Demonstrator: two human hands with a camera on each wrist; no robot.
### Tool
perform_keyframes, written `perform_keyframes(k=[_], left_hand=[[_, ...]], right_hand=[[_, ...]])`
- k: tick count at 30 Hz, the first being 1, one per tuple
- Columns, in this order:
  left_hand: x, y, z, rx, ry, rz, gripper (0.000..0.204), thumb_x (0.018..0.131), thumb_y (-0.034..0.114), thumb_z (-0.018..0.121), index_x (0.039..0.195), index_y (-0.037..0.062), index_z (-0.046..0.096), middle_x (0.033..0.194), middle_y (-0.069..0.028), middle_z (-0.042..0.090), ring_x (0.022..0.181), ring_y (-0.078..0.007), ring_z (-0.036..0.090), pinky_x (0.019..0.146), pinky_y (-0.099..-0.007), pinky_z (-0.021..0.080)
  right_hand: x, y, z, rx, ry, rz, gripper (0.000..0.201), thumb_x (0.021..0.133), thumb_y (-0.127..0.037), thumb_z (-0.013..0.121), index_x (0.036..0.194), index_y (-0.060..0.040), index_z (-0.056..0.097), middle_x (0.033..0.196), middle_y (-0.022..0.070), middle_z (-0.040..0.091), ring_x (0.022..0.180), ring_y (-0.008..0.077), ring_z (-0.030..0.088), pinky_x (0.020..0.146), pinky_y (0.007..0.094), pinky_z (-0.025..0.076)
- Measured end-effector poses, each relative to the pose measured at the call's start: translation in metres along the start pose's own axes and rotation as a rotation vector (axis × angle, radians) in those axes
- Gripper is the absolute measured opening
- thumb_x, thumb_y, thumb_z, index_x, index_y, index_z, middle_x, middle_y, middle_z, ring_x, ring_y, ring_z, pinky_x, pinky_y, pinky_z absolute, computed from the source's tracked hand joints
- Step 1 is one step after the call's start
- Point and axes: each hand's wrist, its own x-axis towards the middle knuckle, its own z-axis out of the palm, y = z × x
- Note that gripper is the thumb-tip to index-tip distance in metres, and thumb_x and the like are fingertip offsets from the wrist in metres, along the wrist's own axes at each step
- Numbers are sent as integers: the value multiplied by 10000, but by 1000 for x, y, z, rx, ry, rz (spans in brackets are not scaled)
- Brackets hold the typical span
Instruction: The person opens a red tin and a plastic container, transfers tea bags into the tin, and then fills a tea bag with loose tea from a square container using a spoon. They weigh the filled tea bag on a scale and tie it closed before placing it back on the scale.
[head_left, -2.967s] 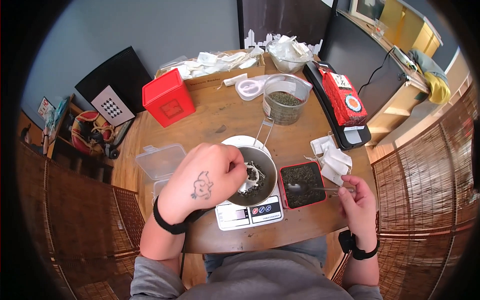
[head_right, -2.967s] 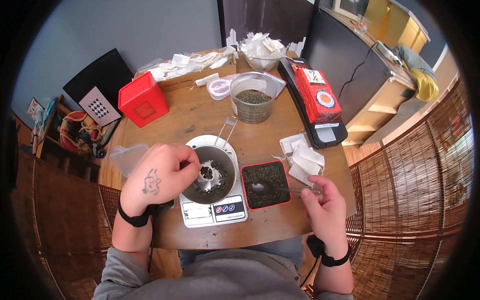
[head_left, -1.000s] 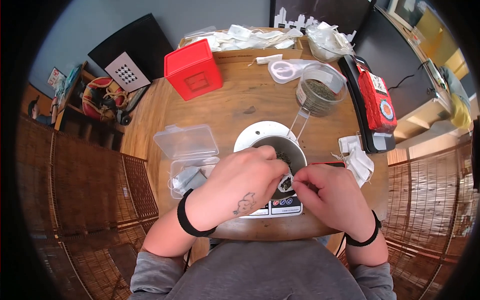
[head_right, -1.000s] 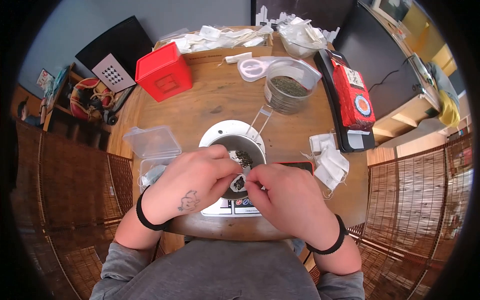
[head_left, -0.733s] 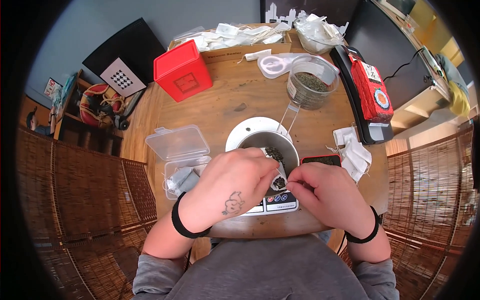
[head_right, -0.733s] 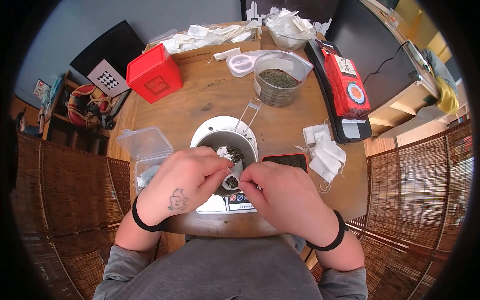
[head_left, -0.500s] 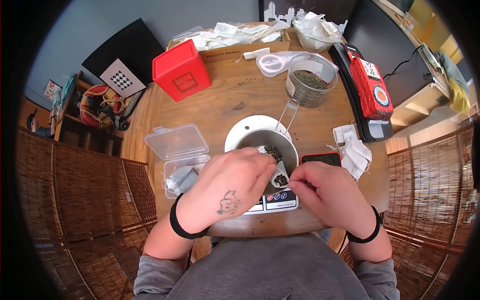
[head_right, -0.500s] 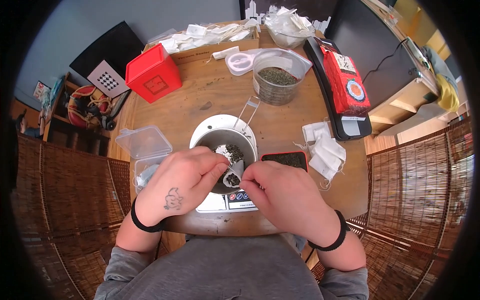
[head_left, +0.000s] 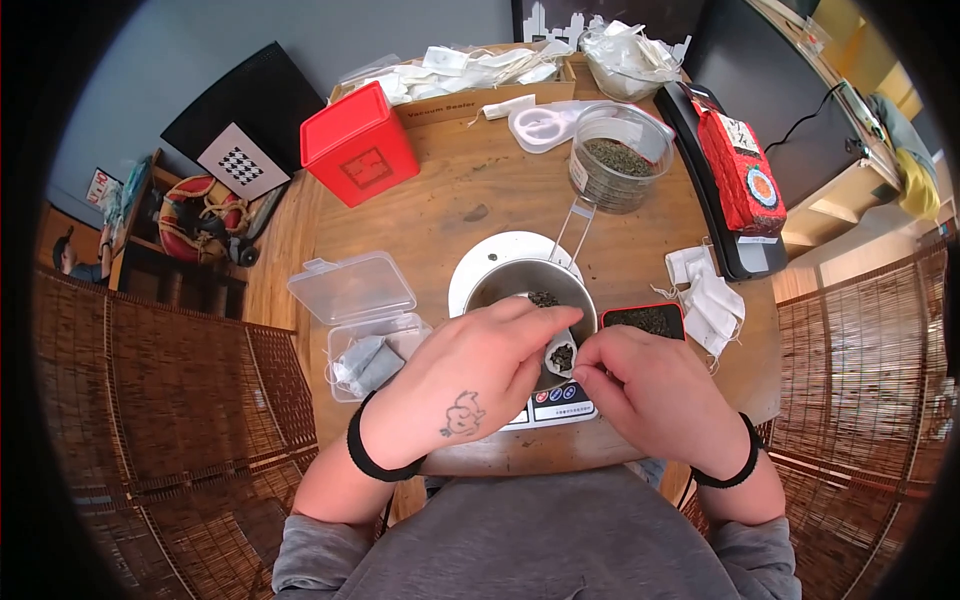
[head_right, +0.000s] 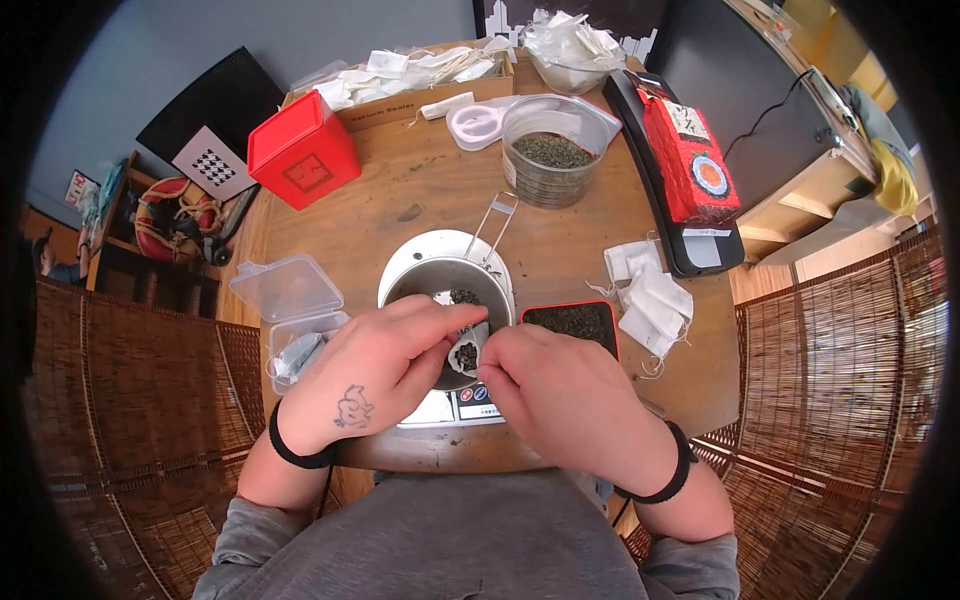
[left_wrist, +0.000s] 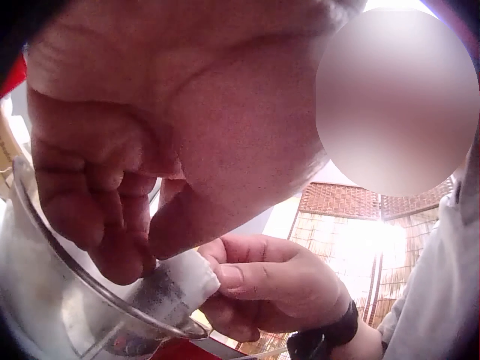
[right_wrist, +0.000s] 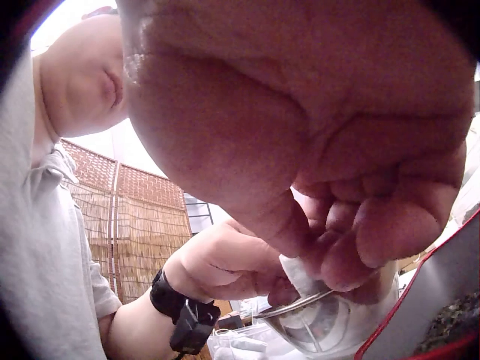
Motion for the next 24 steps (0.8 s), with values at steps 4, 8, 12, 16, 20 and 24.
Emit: perform_keyframes(k=[4, 8, 12, 16, 20, 24], left_hand=[[4, -4, 3, 71, 4, 58, 321, 930, 8, 654, 1233, 81, 731, 1019, -142, 711, 916, -377, 704, 771, -437, 567], [7, -6, 4, 92, 29, 93, 143, 919, 48, 700, 1048, 57, 761, 949, -128, 708, 864, -372, 704, 741, -446, 564], [6, -3, 0, 78, 57, 44, 93, 927, 66, 715, 1004, 45, 762, 909, -145, 705, 821, -381, 699, 718, -436, 560], [6, -5, 0, 80, 88, 17, 74, 937, 66, 710, 985, 38, 759, 888, -149, 696, 810, -385, 694, 710, -431, 555], [9, 3, -2, 81, 89, 40, 216, 927, 50, 701, 1135, 71, 754, 955, -144, 685, 868, -376, 693, 738, -436, 559], [16, 2, -7, 146, -34, 88, 396, 908, 28, 691, 1293, 116, 721, 1024, -124, 673, 937, -356, 693, 774, -441, 565]], right_hand=[[-1, -1, -3, -23, -10, -30, 119, 1002, -187, 676, 1025, -72, 658, 927, 128, 707, 840, 358, 713, 709, 458, 565], [-3, -1, -5, -26, 9, -26, 126, 999, -191, 683, 1021, -69, 662, 920, 125, 711, 829, 354, 715, 705, 451, 567], [-5, -1, -9, -20, 21, -13, 114, 980, -177, 698, 997, -66, 675, 896, 118, 713, 806, 347, 717, 694, 439, 570], [-7, -1, -11, 0, 38, -3, 94, 965, -154, 703, 975, -63, 682, 882, 114, 713, 792, 336, 716, 683, 429, 569], [-7, -3, -13, 1, 34, 3, 95, 964, -150, 703, 963, -57, 682, 875, 109, 712, 783, 332, 714, 680, 428, 567], [-8, -2, -17, 68, 43, 107, 129, 935, -155, 727, 1016, -54, 722, 879, 104, 714, 776, 324, 715, 670, 419, 562]])
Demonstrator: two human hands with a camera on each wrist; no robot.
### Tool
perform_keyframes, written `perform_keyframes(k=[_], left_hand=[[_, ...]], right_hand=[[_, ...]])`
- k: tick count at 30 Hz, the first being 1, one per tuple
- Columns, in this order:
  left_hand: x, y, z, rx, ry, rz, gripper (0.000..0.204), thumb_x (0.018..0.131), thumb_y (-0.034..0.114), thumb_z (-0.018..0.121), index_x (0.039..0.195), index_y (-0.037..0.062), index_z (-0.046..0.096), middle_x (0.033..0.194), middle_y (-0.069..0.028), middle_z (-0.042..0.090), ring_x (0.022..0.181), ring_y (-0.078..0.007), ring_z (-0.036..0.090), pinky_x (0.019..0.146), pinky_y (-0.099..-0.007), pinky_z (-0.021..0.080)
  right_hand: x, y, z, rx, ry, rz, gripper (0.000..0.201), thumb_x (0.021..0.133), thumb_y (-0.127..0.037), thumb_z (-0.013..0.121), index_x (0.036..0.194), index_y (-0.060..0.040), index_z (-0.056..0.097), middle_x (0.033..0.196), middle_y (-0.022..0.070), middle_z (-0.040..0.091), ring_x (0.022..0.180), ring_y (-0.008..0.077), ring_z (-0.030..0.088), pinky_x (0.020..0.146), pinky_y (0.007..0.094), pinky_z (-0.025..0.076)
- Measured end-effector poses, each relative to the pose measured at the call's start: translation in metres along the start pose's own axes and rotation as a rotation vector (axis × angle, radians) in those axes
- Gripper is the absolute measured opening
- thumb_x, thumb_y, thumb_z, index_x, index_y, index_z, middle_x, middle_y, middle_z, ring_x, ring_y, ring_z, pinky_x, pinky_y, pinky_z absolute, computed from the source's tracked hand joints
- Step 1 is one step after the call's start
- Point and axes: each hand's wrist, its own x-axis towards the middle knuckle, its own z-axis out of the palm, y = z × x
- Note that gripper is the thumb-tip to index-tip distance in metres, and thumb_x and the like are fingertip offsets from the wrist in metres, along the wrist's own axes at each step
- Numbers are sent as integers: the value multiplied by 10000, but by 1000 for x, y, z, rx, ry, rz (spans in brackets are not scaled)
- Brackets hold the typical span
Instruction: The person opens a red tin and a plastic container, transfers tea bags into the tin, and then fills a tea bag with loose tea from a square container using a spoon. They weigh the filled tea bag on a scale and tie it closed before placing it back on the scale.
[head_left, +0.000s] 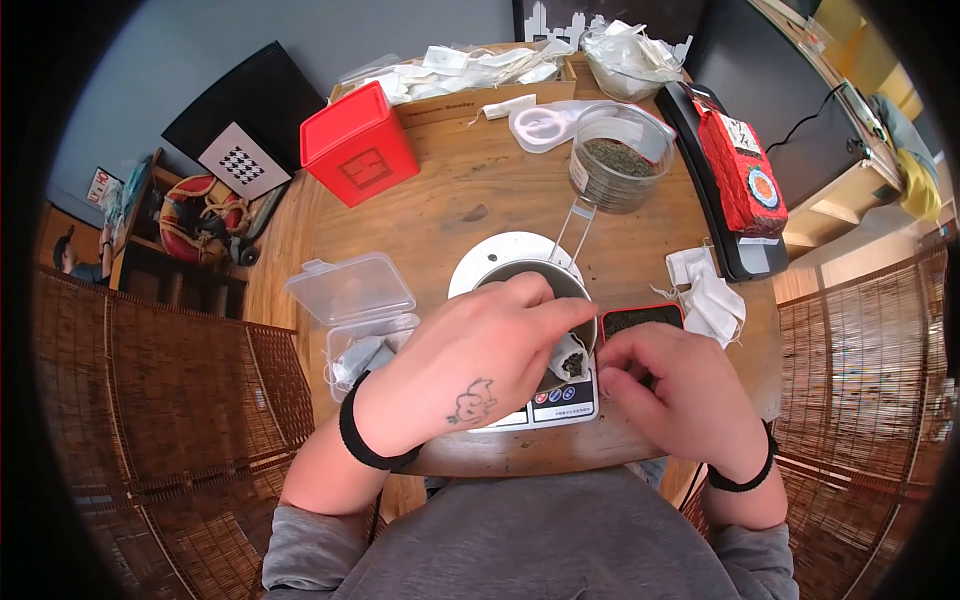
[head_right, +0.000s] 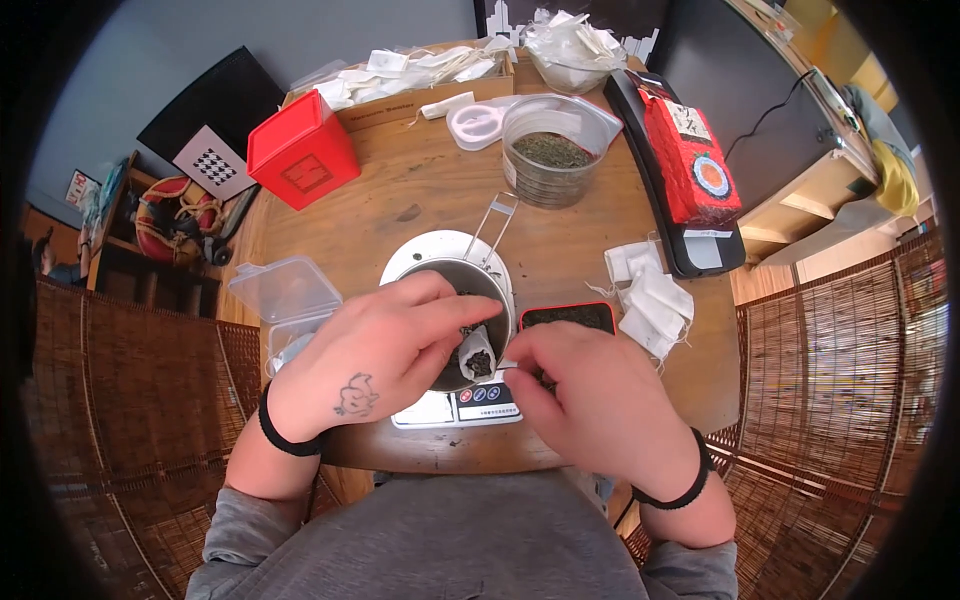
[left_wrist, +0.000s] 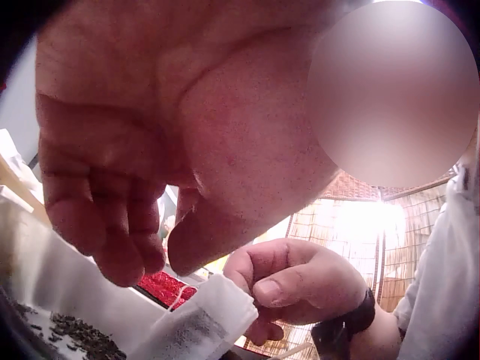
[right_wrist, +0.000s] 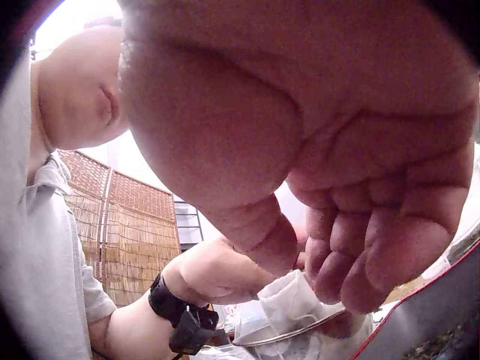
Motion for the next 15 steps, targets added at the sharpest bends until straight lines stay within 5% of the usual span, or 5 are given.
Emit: perform_keyframes(k=[9, 15], left_hand=[[9, -1, -1, 62, -108, 52, 172, 888, 39, 702, 1039, 88, 769, 975, -96, 681, 914, -344, 693, 766, -451, 564], [4, -6, 4, 19, -7, 48, 89, 879, 64, 714, 962, 62, 745, 929, -116, 681, 866, -368, 684, 741, -457, 559]], right_hand=[[8, 5, 10, -127, 21, -87, 160, 920, -177, 728, 1038, -72, 751, 859, 103, 714, 756, 324, 715, 670, 432, 558], [10, 3, 10, -130, 23, -86, 103, 921, -164, 718, 964, -79, 755, 811, 106, 707, 746, 328, 713, 647, 439, 550]])
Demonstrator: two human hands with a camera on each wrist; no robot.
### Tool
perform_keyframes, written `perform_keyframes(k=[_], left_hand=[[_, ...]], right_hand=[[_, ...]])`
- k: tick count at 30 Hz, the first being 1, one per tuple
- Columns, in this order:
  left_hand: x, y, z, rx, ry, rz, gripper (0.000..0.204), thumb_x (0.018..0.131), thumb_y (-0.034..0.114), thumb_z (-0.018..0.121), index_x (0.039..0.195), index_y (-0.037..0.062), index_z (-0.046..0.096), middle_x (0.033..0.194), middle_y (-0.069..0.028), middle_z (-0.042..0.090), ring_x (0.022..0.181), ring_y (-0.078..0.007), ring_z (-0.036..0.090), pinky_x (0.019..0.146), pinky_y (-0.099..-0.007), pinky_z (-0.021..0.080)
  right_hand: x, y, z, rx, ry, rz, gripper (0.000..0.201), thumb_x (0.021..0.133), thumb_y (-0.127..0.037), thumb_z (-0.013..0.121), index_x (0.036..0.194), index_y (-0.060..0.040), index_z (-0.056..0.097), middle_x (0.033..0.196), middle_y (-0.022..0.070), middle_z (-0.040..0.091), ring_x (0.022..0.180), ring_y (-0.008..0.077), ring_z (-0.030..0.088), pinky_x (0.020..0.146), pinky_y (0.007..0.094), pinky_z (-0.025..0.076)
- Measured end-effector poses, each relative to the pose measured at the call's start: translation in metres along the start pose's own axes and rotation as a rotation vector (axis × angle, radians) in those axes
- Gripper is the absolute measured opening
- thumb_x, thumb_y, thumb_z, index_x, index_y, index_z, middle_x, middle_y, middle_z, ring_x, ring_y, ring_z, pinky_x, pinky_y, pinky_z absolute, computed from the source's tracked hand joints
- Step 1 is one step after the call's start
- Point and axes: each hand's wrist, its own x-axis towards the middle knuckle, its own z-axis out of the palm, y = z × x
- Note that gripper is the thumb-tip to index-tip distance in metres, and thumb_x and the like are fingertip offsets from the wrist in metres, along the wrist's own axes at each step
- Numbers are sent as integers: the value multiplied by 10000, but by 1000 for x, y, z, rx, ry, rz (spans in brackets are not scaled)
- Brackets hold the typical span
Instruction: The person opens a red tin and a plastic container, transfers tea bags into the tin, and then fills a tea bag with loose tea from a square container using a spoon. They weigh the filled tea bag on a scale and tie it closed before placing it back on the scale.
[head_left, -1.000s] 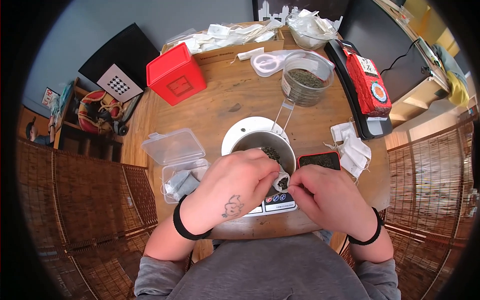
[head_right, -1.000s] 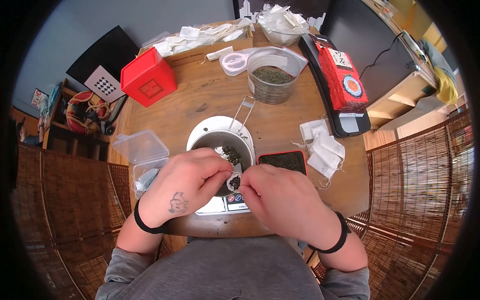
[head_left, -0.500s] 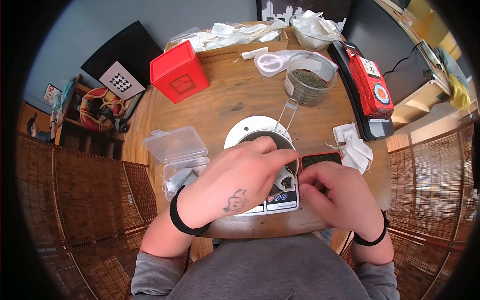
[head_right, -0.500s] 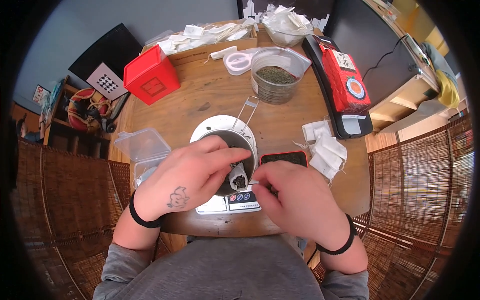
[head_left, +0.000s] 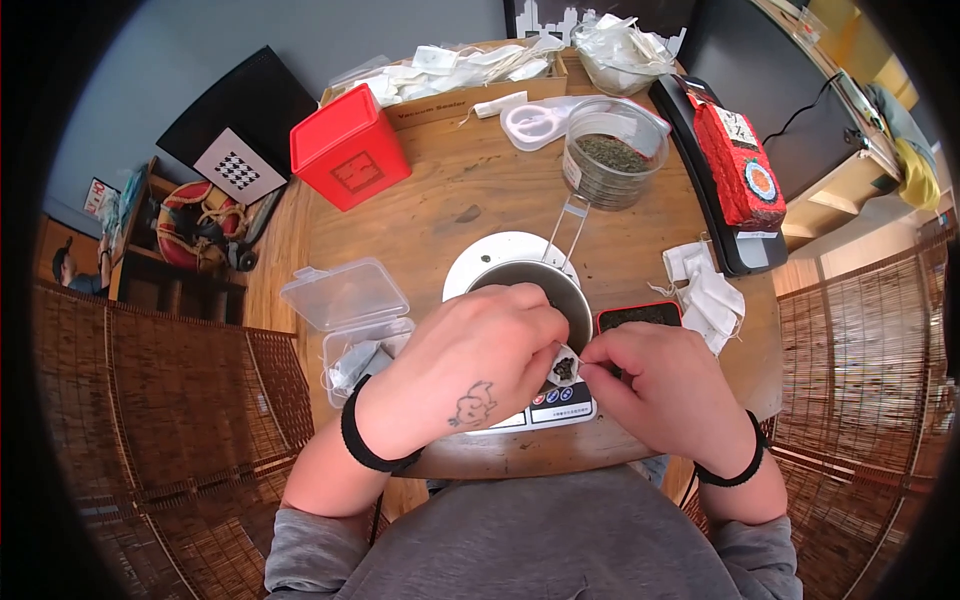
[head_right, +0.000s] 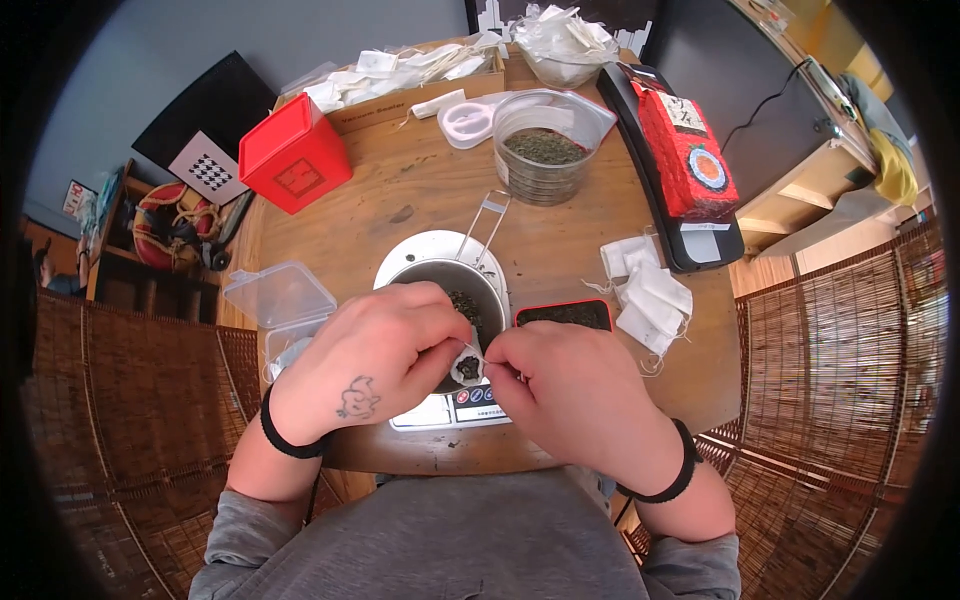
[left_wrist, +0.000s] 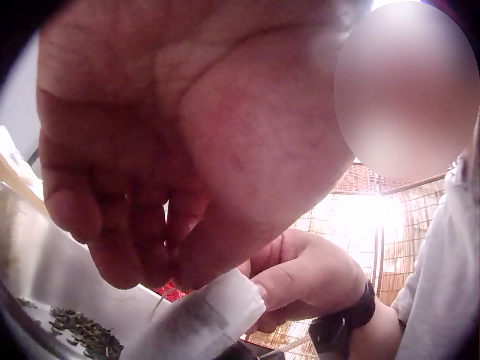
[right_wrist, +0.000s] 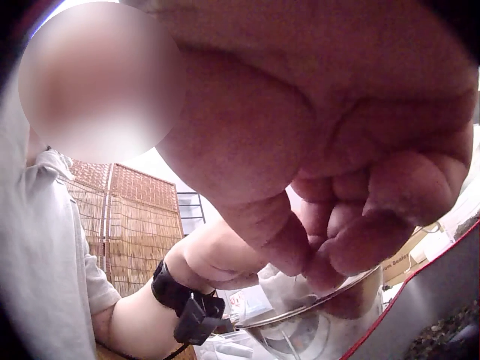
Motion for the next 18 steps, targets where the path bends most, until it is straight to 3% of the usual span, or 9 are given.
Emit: perform_keyframes(k=[7, 9, 18], left_hand=[[-4, 5, -3, -3, 197, -92, 47, 858, 52, 701, 902, 36, 703, 864, -137, 675, 830, -375, 680, 705, -433, 542], [-5, 2, -3, 59, 348, -84, 37, 848, 35, 692, 885, 28, 693, 840, -138, 668, 806, -369, 674, 701, -425, 535], [-17, 3, -4, 53, 485, -153, 28, 846, 28, 688, 873, 31, 693, 827, -137, 656, 767, -353, 659, 690, -414, 519]], right_hand=[[-2, -4, -2, 77, -12, 12, 89, 843, -163, 713, 829, -75, 719, 756, 102, 683, 702, 335, 687, 614, 444, 533], [-5, -6, -5, 99, -38, -21, 90, 830, -159, 706, 805, -73, 703, 739, 99, 672, 699, 335, 681, 612, 445, 530], [-12, -10, -8, 166, -101, -125, 71, 785, -126, 691, 753, -72, 661, 704, 84, 644, 719, 326, 668, 625, 439, 527]])
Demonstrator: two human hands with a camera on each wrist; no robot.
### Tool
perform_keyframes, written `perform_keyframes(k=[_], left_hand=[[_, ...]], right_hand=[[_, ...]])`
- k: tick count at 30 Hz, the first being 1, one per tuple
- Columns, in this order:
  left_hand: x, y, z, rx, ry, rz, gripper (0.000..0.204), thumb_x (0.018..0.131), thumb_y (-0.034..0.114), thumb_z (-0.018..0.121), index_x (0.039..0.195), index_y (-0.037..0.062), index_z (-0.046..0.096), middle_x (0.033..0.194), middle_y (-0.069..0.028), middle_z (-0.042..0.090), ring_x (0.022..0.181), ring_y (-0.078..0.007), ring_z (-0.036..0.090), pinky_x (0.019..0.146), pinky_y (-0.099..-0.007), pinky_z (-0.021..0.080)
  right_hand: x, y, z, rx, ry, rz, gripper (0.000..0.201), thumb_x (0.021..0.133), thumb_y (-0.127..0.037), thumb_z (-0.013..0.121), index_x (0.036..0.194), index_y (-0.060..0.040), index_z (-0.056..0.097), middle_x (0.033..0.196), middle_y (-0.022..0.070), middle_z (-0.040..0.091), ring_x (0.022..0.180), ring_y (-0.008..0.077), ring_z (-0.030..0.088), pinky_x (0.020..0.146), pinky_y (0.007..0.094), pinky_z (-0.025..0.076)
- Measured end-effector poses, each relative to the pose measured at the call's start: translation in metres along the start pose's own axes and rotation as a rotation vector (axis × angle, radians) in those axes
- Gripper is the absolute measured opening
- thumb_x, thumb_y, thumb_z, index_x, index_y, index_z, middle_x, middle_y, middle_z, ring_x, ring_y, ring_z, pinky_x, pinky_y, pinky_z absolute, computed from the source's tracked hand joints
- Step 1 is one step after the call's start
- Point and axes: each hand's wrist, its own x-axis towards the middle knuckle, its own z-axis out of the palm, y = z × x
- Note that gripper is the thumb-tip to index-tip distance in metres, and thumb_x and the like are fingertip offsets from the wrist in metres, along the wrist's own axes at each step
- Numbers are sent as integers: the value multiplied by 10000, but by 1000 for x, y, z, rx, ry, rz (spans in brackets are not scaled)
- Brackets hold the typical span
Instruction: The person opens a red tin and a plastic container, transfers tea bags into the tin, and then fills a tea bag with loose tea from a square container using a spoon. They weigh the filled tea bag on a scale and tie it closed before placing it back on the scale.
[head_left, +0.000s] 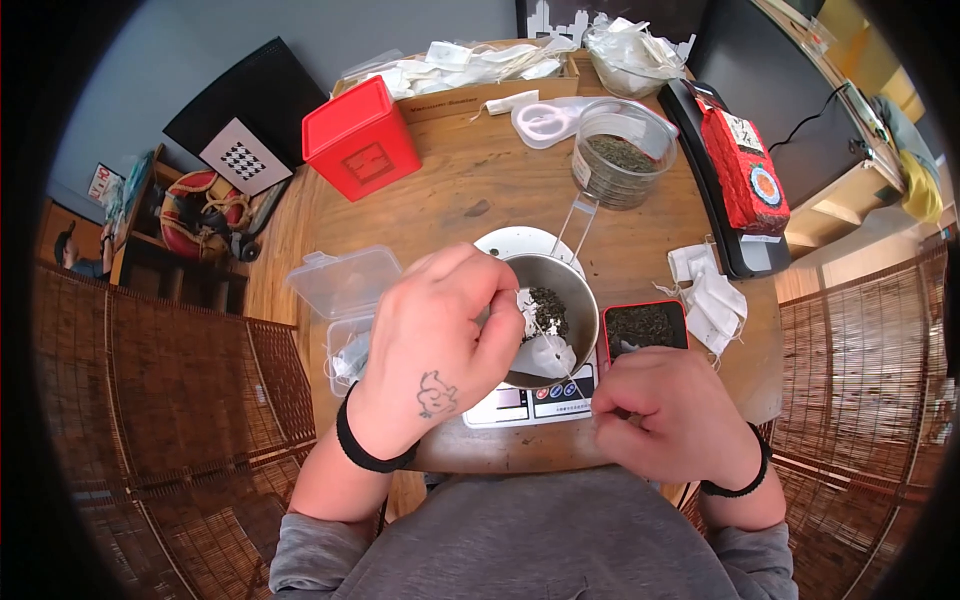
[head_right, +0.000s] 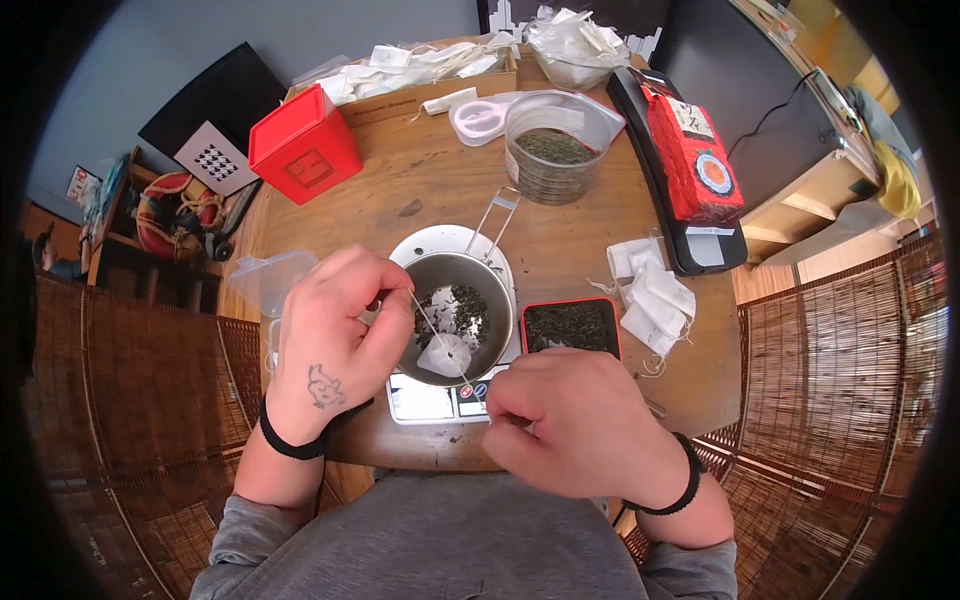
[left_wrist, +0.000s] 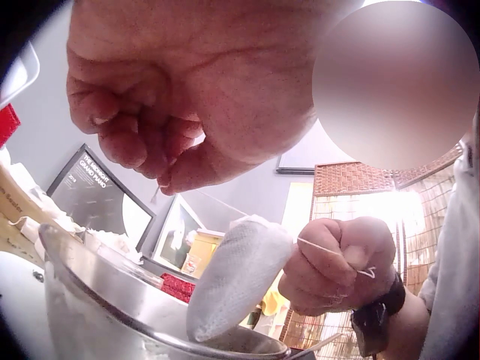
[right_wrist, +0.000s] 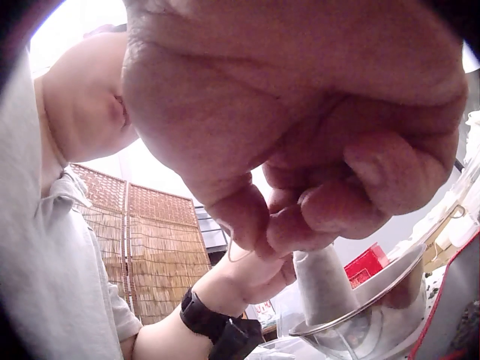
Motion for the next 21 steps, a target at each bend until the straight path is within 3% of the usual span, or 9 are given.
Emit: perform_keyframes(k=[17, 21], left_hand=[[-19, -6, -4, -64, 53, -9, 28, 860, 32, 685, 882, 23, 700, 828, -134, 659, 768, -333, 660, 685, -401, 515], [-20, 0, -10, -174, 27, -71, 35, 881, 22, 683, 912, 17, 699, 844, -114, 656, 747, -269, 643, 674, -357, 503]], right_hand=[[0, -17, 5, -5, -74, -54, 60, 784, -121, 706, 762, -79, 670, 712, 74, 635, 704, 319, 654, 613, 434, 531], [-3, -17, 6, 14, -45, -58, 51, 765, -82, 719, 755, -71, 670, 690, 70, 626, 668, 306, 637, 598, 413, 511]])
